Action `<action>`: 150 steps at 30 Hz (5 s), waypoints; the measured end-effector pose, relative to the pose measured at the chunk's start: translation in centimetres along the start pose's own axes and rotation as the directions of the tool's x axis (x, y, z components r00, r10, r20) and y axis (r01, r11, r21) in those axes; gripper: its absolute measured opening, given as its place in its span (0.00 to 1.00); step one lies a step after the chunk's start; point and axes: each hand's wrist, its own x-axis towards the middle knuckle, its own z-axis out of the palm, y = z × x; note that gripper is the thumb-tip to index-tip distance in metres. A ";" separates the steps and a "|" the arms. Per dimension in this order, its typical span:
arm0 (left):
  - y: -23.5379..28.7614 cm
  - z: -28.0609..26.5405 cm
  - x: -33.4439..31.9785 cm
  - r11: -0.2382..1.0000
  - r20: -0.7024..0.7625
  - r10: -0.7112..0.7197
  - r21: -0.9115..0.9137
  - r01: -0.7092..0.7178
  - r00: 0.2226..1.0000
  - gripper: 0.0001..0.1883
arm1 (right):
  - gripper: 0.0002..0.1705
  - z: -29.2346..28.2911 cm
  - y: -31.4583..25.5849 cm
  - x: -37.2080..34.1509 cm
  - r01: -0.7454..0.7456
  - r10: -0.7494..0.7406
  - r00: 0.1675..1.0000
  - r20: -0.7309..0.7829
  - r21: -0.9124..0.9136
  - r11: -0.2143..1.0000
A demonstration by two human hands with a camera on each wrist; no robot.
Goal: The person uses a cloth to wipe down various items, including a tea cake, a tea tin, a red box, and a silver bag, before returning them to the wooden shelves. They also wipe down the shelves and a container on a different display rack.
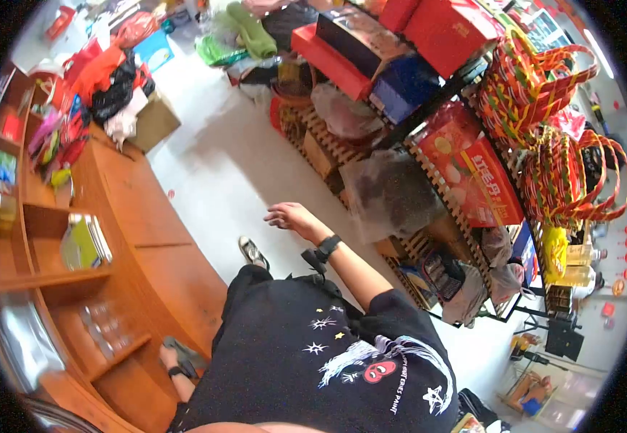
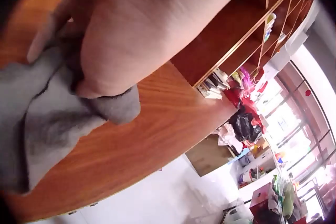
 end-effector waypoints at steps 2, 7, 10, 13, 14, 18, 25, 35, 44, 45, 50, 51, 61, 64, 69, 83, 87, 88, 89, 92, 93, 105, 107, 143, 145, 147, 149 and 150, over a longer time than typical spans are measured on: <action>2.2 -1.4 1.1 0.976 0.082 -0.153 0.168 0.137 0.985 0.19 | 0.20 -1.3 -0.4 1.6 0.016 -0.013 0.996 -0.092 0.035 0.999; 13.4 -6.4 7.3 0.979 0.027 0.197 -0.059 -0.195 0.980 0.16 | 0.21 -0.7 -5.4 4.9 0.135 -0.110 0.971 -0.212 0.109 0.985; 25.3 -8.9 11.3 0.804 -0.060 0.524 -0.293 -0.517 0.850 0.19 | 0.21 1.3 -8.1 6.6 0.146 -0.147 0.964 -0.221 -0.017 0.989; 39.4 -10.4 12.3 0.617 -0.024 0.774 -0.198 -0.762 0.633 0.23 | 0.21 5.2 -11.8 7.5 0.202 -0.223 0.965 -0.135 -0.153 0.967; 44.8 -12.2 10.3 0.495 -0.014 0.861 -0.217 -0.842 0.509 0.24 | 0.24 5.6 -12.6 8.4 0.208 -0.226 0.972 -0.059 -0.219 0.953; 60.5 -12.3 6.2 0.151 0.103 0.986 -0.214 -0.965 0.131 0.35 | 0.33 8.3 -17.2 9.5 0.362 -0.337 0.932 0.136 -0.276 0.890; 76.8 -10.2 2.8 0.074 0.417 0.893 -0.510 -0.857 -0.171 0.57 | 0.34 3.2 -21.0 13.6 0.436 -0.418 0.900 -0.125 0.253 0.864; 90.9 -6.5 4.6 0.086 0.472 0.794 -0.711 -0.697 -0.383 0.45 | 0.19 -7.4 -24.8 14.5 0.423 -0.405 0.630 -0.662 -0.144 0.894; 107.1 -2.5 10.7 -0.015 0.465 0.716 -0.735 -0.677 -0.521 0.35 | 0.25 -7.9 -52.6 12.2 0.041 -0.942 -0.215 -0.256 -0.967 0.253; 108.6 -3.2 10.7 -0.064 0.462 0.698 -0.721 -0.690 -0.547 0.35 | 0.23 -8.6 -56.9 12.7 -0.128 -0.959 -0.228 -0.165 -0.972 0.198; 118.3 -2.4 7.8 -0.216 0.209 0.670 -0.863 -0.456 -0.712 0.28 | 0.20 -19.9 -70.2 18.0 -0.763 -0.977 -0.173 -0.128 -0.610 0.215; 120.5 -2.3 6.1 -0.315 0.089 0.704 -0.850 -0.422 -0.704 0.26 | 0.20 -21.4 -70.1 18.5 -0.765 -0.974 -0.176 -0.140 -0.604 0.225; 132.0 0.9 -1.7 -0.461 0.016 0.670 -0.774 -0.433 -0.742 0.41 | 0.10 -18.2 -65.3 17.9 -0.498 -0.867 -0.029 -0.497 -0.745 0.443; 130.3 0.2 -1.8 -0.345 0.041 0.676 -0.864 -0.365 -0.736 0.38 | 0.13 -18.9 -65.3 16.6 -0.560 -0.896 -0.219 -0.387 -0.702 0.440; 128.0 2.9 1.0 -0.346 0.018 0.679 -0.874 -0.341 -0.734 0.33 | 0.07 -24.2 -66.4 18.6 -0.867 -0.924 -0.294 -0.245 -0.338 0.366; 126.9 -3.5 -7.6 -0.791 -0.480 0.558 -0.554 -0.260 -0.677 0.26 | 0.19 -15.5 -56.3 -7.9 -0.681 -0.771 -0.620 0.144 -0.586 0.438; 129.7 -0.9 -9.2 -0.851 -0.478 0.494 -0.093 -0.517 -0.726 0.29 | 0.16 -19.7 -59.0 -7.5 -0.605 -0.864 -0.502 0.042 -0.731 0.316; 130.8 0.3 -9.9 -0.849 -0.429 0.505 -0.091 -0.521 -0.749 0.29 | 0.20 -21.7 -58.9 -9.1 -0.701 -0.905 -0.417 0.081 -0.663 0.263; 131.8 0.9 -10.0 -0.844 -0.356 0.523 -0.091 -0.528 -0.774 0.29 | 0.21 -21.0 -59.1 -8.5 -0.707 -0.903 -0.430 -0.016 -0.615 0.348; 132.1 -0.6 -10.1 -0.845 -0.202 0.532 -0.065 -0.531 -0.822 0.29 | 0.20 -22.1 -58.7 -10.4 -0.631 -0.915 -0.387 -0.114 -0.690 0.354; 131.5 -1.5 -10.0 -0.856 -0.145 0.513 -0.011 -0.517 -0.846 0.34 | 0.19 -21.6 -58.4 -11.3 -0.581 -0.910 -0.371 -0.186 -0.718 0.384; 132.5 -5.1 -12.1 -0.951 -0.131 0.215 0.199 -0.238 -0.968 0.31 | 0.22 -22.4 -58.8 -11.2 -0.714 -0.878 -0.318 -0.359 -0.518 0.471; 132.2 -6.4 -14.2 -0.986 -0.191 0.100 0.111 -0.123 -0.976 0.23 | 0.23 -23.9 -58.1 -12.0 -0.705 -0.855 -0.344 -0.388 -0.495 0.508; 149.1 2.6 -14.2 -0.873 0.260 0.167 -0.409 -0.265 -0.951 0.17 | 0.18 -15.6 -63.8 15.9 -0.261 -0.793 -0.608 -0.050 -0.930 0.259; 145.1 -1.1 -10.9 -0.654 0.219 0.360 -0.635 -0.412 -0.907 0.19 | 0.17 -16.9 -65.6 15.5 -0.402 -0.821 -0.570 0.000 -0.872 0.279; 146.1 -3.3 -9.6 -0.356 0.243 0.539 -0.802 -0.479 -0.807 0.20 | 0.16 -19.8 -66.9 16.6 -0.567 -0.848 -0.529 -0.027 -0.732 0.377; 146.2 -3.1 -8.7 -0.145 0.449 0.516 -0.794 -0.591 -0.730 0.25 | 0.20 -24.1 -65.8 20.2 -0.635 -0.843 -0.497 -0.207 -0.576 0.515; 145.4 -1.8 -7.1 -0.339 0.430 0.413 -0.746 -0.574 -0.803 0.25 | 0.22 -24.3 -65.4 20.7 -0.662 -0.832 -0.444 -0.333 -0.504 0.555</action>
